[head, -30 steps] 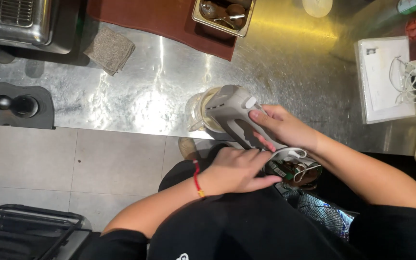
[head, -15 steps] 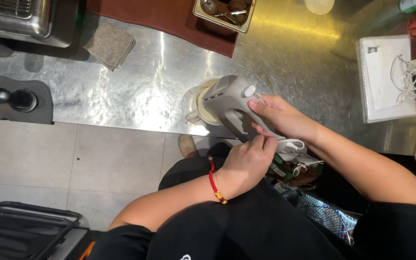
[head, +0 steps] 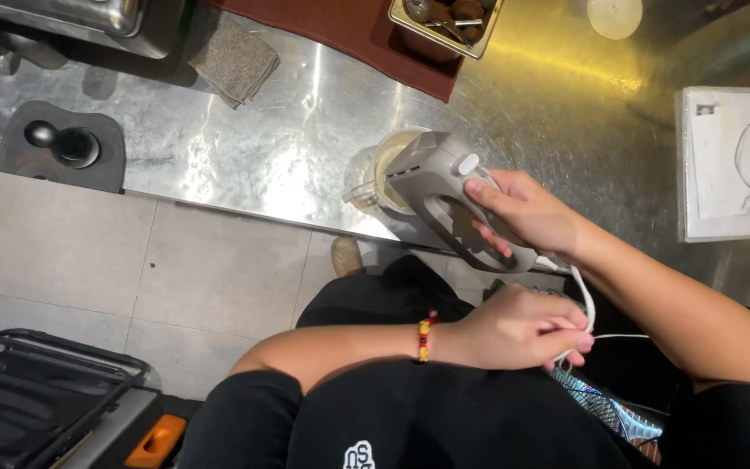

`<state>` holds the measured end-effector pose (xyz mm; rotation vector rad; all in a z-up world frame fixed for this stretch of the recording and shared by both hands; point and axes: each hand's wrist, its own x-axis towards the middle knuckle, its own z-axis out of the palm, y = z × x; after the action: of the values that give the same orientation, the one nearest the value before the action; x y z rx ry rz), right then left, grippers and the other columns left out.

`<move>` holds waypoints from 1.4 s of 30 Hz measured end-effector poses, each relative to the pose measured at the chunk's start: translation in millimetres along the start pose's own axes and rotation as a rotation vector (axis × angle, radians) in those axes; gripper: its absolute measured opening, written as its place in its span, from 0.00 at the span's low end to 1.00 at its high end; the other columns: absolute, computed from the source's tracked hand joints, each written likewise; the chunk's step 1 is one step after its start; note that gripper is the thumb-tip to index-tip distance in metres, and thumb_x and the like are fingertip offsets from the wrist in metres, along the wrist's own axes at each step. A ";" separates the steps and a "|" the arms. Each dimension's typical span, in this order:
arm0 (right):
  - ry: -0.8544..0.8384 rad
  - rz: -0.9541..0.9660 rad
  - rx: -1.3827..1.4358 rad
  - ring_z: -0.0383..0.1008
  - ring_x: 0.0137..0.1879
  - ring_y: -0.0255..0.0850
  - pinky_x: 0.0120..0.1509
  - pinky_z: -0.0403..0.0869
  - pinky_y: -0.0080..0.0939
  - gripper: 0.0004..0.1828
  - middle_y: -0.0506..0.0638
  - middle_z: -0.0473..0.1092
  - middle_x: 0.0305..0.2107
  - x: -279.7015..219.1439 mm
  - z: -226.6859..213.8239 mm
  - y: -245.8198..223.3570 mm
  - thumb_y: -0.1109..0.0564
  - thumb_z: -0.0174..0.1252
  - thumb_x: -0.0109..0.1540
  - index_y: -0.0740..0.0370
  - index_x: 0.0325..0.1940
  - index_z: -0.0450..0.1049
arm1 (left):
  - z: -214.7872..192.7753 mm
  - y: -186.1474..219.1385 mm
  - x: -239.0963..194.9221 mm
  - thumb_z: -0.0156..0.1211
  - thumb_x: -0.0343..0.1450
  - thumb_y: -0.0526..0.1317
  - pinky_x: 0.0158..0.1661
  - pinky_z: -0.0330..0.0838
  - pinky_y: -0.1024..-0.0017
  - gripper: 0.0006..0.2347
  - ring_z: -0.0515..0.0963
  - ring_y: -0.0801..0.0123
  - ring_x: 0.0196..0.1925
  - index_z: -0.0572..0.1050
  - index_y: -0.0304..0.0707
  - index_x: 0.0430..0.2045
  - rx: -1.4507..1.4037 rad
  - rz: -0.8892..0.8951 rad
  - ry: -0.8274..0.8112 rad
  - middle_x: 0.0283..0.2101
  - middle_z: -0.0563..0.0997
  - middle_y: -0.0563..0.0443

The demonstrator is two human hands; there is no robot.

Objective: The person washes their hands at a stainless steel sink, then pours liquid from a squeeze bottle into a measuring jug on a digital scale. They plug in an electric hand mixer and use it to mix a white liquid in a plastic pitcher, holding the pitcher with the other hand.

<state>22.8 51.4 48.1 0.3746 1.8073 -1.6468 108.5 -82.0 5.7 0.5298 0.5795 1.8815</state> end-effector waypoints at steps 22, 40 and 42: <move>0.043 -0.019 -0.060 0.65 0.19 0.34 0.22 0.66 0.34 0.25 0.51 0.68 0.20 0.4 -19.4 29.0 0.40 0.48 0.70 0.67 0.36 0.69 | -203.8 64.2 -137.1 0.47 0.81 0.36 0.56 0.70 0.70 0.10 0.77 0.63 0.53 0.74 0.26 0.46 0.996 0.459 0.914 0.50 0.78 0.42; 0.029 0.005 -0.085 0.66 0.20 0.33 0.24 0.67 0.33 0.24 0.50 0.69 0.20 -28.9 -21.6 17.7 0.42 0.46 0.70 0.67 0.38 0.71 | -238.6 -22.9 -69.7 0.34 0.80 0.53 0.37 0.73 0.69 0.27 0.77 0.64 0.30 0.77 0.24 0.37 0.785 0.286 1.045 0.26 0.77 0.44; 0.038 0.023 -0.107 0.65 0.19 0.33 0.24 0.67 0.33 0.24 0.50 0.69 0.19 -31.0 -20.5 14.8 0.42 0.46 0.70 0.67 0.39 0.72 | -232.3 -20.6 -66.1 0.32 0.79 0.54 0.35 0.75 0.69 0.29 0.78 0.65 0.29 0.79 0.24 0.35 0.689 0.278 1.128 0.25 0.78 0.43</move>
<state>49.4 80.3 56.1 0.3800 1.9033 -1.5294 6.8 -171.2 -195.5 -0.1159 2.0117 2.1134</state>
